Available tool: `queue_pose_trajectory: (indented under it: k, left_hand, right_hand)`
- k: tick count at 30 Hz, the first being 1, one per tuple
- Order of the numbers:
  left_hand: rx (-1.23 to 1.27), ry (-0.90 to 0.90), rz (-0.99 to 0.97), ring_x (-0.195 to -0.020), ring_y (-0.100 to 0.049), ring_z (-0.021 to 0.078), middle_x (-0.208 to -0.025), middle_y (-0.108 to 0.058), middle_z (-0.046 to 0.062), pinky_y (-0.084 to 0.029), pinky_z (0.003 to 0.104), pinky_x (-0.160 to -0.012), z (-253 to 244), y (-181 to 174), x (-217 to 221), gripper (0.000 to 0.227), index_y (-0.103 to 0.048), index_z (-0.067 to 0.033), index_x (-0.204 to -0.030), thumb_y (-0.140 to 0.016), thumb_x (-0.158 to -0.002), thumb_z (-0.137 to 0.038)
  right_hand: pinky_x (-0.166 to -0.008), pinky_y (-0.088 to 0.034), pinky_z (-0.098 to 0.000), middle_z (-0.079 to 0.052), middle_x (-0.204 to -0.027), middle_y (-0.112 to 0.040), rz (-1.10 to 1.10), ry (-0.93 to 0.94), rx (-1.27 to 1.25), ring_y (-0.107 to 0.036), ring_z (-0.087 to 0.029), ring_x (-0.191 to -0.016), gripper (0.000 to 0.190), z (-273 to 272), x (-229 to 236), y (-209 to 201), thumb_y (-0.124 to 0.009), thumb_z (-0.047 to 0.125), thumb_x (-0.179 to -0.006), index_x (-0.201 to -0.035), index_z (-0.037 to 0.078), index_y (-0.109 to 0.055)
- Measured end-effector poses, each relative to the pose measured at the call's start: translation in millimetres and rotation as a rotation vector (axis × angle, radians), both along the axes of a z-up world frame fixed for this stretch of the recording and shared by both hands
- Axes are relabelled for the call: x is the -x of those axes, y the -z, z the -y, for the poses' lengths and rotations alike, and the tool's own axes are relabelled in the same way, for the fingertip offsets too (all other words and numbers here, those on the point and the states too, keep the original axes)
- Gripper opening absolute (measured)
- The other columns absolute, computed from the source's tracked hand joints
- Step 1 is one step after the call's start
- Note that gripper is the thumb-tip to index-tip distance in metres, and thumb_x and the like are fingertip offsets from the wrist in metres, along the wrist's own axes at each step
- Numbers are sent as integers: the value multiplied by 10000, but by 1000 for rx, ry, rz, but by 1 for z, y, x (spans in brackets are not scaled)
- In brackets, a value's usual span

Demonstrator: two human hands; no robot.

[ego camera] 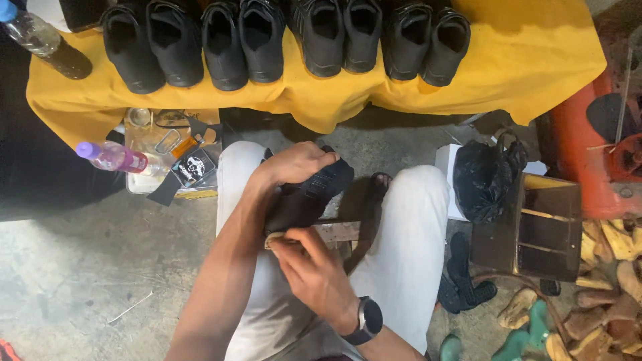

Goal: Polishing a black shoe with a small applicator block in a workshop.

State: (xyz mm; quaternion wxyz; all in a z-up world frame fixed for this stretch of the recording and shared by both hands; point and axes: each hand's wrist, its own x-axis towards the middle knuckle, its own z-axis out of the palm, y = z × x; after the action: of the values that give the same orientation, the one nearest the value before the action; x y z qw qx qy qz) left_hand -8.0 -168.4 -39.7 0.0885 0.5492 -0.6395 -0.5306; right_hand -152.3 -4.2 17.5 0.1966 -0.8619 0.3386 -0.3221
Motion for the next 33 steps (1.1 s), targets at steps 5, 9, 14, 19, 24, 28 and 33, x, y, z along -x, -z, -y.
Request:
queue_pose_trajectory:
  k: [5, 9, 14, 19, 24, 28, 33]
  left_hand:
    - [72, 34, 33, -635, -317, 202, -652, -312, 75, -303, 452, -604, 3, 13, -2, 540, -262, -96, -699, -431, -1041, -478]
    - [62, 23, 0, -642, -353, 196, -637, -355, 84, -324, 423, -620, -1, -6, -6, 572, -284, -94, -669, -442, -1038, -502]
    - [92, -65, -182, -659, -239, 142, -687, -227, 5, -227, 418, -622, -12, -14, -12, 513, -214, -151, -722, -498, -1060, -412]
    - [97, -91, -187, -660, -283, 120, -691, -276, -30, -255, 366, -602, -25, -21, -17, 512, -249, -172, -709, -502, -1056, -450]
    - [28, -57, -371, -981, -712, 321, -978, -775, 234, -539, 487, -982, -19, 48, -40, 537, -796, 4, -1123, -462, -1055, -411]
    - [68, -64, -349, -628, -522, 204, -682, -573, 106, -537, 387, -710, -18, 41, -31, 519, -789, -4, -984, -469, -1064, -405]
    - [152, -72, -324, -420, -338, 173, -417, -337, 2, -337, 341, -509, -29, -11, -17, 598, -450, -124, -504, -531, -1047, -360]
  right_hand:
    - [-950, -551, -378, -159, -1103, -619, 178, 58, -151, -669, -288, -995, 165, 8, 5, 2, -627, -8, -987, -1139, -40, -684]
    - [-933, -562, -356, -125, -1129, -605, 127, 78, -91, -677, -273, -992, 160, 0, 1, 1, -632, 2, -988, -1130, 15, -704]
    - [-921, -567, -342, -121, -1106, -628, 220, 138, -139, -694, -250, -973, 182, 6, 5, 1, -645, -9, -983, -1149, 13, -715]
    - [-807, -555, -344, -128, -1125, -592, 160, 260, -145, -675, -260, -972, 194, 25, 25, 4, -620, 27, -988, -1158, 29, -715]
    - [-689, -651, -400, -57, -993, -631, 167, 375, -48, -757, -298, -825, 164, 58, 40, -2, -722, -15, -887, -1026, 65, -755]
    - [-759, -634, -344, -101, -965, -592, 99, 393, -219, -712, -251, -832, 138, 75, 49, -9, -657, 4, -948, -1030, 43, -761]
    - [-755, -629, -413, -112, -962, -605, -1, 347, -208, -727, -356, -881, 148, 81, 53, -1, -709, 41, -899, -1037, 43, -762]
